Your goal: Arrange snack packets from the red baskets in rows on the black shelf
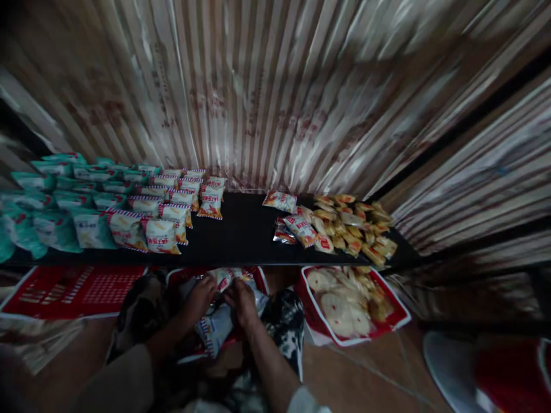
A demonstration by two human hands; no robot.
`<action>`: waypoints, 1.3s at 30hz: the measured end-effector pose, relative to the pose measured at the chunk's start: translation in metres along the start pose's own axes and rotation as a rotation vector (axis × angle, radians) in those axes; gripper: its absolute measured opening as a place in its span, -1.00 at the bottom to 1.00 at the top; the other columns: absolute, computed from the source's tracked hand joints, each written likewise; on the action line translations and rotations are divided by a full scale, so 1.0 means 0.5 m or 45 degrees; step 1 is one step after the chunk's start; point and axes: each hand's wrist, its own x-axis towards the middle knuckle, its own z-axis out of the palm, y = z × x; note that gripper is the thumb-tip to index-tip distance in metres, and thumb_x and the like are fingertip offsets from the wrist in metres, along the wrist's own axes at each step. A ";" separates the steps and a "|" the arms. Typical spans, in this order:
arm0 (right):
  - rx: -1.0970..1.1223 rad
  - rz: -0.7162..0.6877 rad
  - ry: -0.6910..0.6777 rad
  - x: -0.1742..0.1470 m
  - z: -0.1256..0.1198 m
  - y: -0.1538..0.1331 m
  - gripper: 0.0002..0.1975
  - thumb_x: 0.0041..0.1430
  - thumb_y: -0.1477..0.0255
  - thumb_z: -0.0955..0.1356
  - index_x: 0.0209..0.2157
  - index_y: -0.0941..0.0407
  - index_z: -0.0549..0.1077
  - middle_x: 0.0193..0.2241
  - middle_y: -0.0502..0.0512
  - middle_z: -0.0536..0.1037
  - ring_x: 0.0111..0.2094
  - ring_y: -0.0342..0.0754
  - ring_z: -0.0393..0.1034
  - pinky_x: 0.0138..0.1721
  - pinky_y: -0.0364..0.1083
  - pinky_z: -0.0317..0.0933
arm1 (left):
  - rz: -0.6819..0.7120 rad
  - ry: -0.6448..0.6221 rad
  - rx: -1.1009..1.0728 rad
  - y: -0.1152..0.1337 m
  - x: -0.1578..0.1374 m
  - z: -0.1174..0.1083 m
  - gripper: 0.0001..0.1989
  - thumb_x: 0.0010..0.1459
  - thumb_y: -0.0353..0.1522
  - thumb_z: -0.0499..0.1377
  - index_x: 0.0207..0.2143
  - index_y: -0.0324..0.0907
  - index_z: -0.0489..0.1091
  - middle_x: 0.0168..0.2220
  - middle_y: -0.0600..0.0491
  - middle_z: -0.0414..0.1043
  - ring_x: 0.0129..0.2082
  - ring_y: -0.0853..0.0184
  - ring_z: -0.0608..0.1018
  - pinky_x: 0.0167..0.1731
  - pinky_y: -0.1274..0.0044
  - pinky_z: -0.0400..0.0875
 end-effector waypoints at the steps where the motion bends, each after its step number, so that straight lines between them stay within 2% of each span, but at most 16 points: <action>1: 0.005 0.004 0.003 -0.008 -0.001 -0.004 -0.53 -0.25 0.11 0.51 -0.34 0.10 0.44 -0.42 0.05 0.53 -0.37 -0.06 0.43 -0.31 -0.05 0.38 | 0.029 -0.002 0.011 0.002 -0.008 -0.010 -0.75 0.20 -0.51 -0.04 -0.34 -0.18 0.43 -0.24 -0.01 0.44 -0.17 0.30 0.48 -0.10 0.45 0.39; 6: 0.094 -0.045 0.042 -0.042 -0.011 -0.027 -0.50 -0.22 0.06 0.49 -0.27 0.07 0.47 -0.37 0.04 0.55 -0.36 -0.05 0.43 -0.29 -0.03 0.40 | 0.251 0.082 0.017 0.008 -0.046 -0.055 -0.73 0.22 -0.51 -0.06 -0.29 -0.17 0.43 -0.17 -0.03 0.44 -0.12 0.31 0.47 -0.09 0.47 0.41; 10: 0.106 0.033 0.016 -0.058 -0.038 -0.054 -0.59 -0.15 0.16 0.49 -0.26 0.06 0.49 -0.33 0.06 0.58 -0.33 -0.05 0.47 -0.28 -0.06 0.39 | 0.362 0.095 -0.045 0.003 -0.060 -0.093 -0.70 0.25 -0.46 -0.09 -0.25 -0.16 0.44 -0.10 -0.05 0.45 -0.08 0.32 0.48 -0.02 0.48 0.40; 13: 0.058 0.132 -0.152 -0.072 -0.057 -0.078 -0.63 -0.06 0.14 0.46 -0.26 0.08 0.50 -0.31 0.10 0.60 -0.31 -0.03 0.49 -0.26 -0.05 0.38 | 0.367 0.020 -0.169 0.008 -0.062 -0.137 -0.69 0.25 -0.42 -0.08 -0.22 -0.14 0.46 -0.06 -0.04 0.46 -0.05 0.34 0.49 0.02 0.50 0.38; 18: -0.138 0.206 -0.574 -0.096 -0.069 -0.113 -0.46 -0.01 -0.05 0.36 -0.24 0.14 0.52 -0.27 0.19 0.60 -0.27 0.03 0.51 -0.19 0.00 0.34 | 0.451 -0.091 -0.371 0.041 -0.071 -0.234 -0.71 0.24 -0.37 -0.04 -0.24 -0.12 0.48 -0.08 -0.01 0.49 -0.07 0.36 0.51 -0.03 0.52 0.40; 21: -0.263 0.149 -0.675 -0.106 -0.069 -0.123 -0.52 -0.08 0.04 0.45 -0.30 0.17 0.54 -0.30 0.18 0.61 -0.27 0.01 0.51 -0.17 -0.04 0.31 | 0.457 -0.134 -0.428 0.065 -0.075 -0.279 -0.74 0.22 -0.37 0.00 -0.29 -0.11 0.49 -0.10 0.01 0.52 -0.09 0.37 0.53 -0.04 0.53 0.40; 24: -0.350 0.074 -0.757 -0.117 -0.062 -0.129 -0.57 -0.19 0.14 0.53 -0.34 0.17 0.56 -0.36 0.13 0.62 -0.35 -0.05 0.50 -0.21 -0.09 0.29 | 0.400 -0.143 -0.450 0.081 -0.070 -0.303 -0.75 0.18 -0.41 0.01 -0.31 -0.10 0.49 -0.13 0.03 0.53 -0.11 0.37 0.54 -0.04 0.52 0.40; 27: -0.413 0.043 -0.839 -0.129 -0.042 -0.141 -0.56 -0.21 0.18 0.55 -0.30 0.17 0.58 -0.35 0.12 0.62 -0.38 -0.08 0.50 -0.22 -0.11 0.28 | 0.334 -0.060 -0.471 0.085 -0.059 -0.306 -0.69 0.11 -0.48 -0.01 -0.24 -0.10 0.49 -0.09 0.04 0.52 -0.06 0.37 0.52 0.01 0.49 0.38; 30: -0.394 -0.014 -0.840 -0.134 -0.015 -0.157 -0.57 -0.18 0.22 0.55 -0.26 0.17 0.57 -0.31 0.12 0.62 -0.35 -0.09 0.50 -0.19 -0.12 0.27 | 0.255 0.121 -0.498 0.078 -0.045 -0.290 -0.62 0.09 -0.48 -0.02 -0.07 -0.12 0.42 0.00 0.01 0.47 0.00 0.34 0.49 0.04 0.44 0.37; 32: -0.349 -0.075 -0.797 -0.128 0.003 -0.167 -0.56 -0.17 0.22 0.54 -0.24 0.16 0.56 -0.28 0.13 0.62 -0.32 -0.07 0.50 -0.17 -0.10 0.27 | 0.118 0.240 -0.540 0.070 -0.038 -0.271 -0.62 0.14 -0.41 -0.01 0.02 -0.15 0.36 0.01 -0.04 0.45 -0.03 0.31 0.51 -0.02 0.42 0.43; 35: -0.288 -0.168 -0.673 -0.109 0.028 -0.178 -0.55 -0.19 0.19 0.54 -0.25 0.14 0.55 -0.30 0.12 0.62 -0.31 -0.03 0.51 -0.16 -0.05 0.30 | -0.038 0.363 -0.557 0.062 -0.034 -0.239 -0.64 0.21 -0.31 -0.02 0.02 -0.18 0.33 -0.02 -0.10 0.46 -0.09 0.29 0.54 -0.09 0.41 0.48; 39: -0.233 -0.286 -0.521 -0.072 0.067 -0.182 -0.53 -0.26 0.15 0.55 -0.32 0.13 0.51 -0.36 0.12 0.62 -0.34 0.03 0.51 -0.18 0.00 0.32 | 0.026 0.403 -0.435 0.069 -0.033 -0.212 -0.64 0.22 -0.30 -0.04 0.01 -0.18 0.33 0.01 -0.10 0.43 -0.01 0.27 0.50 -0.01 0.40 0.44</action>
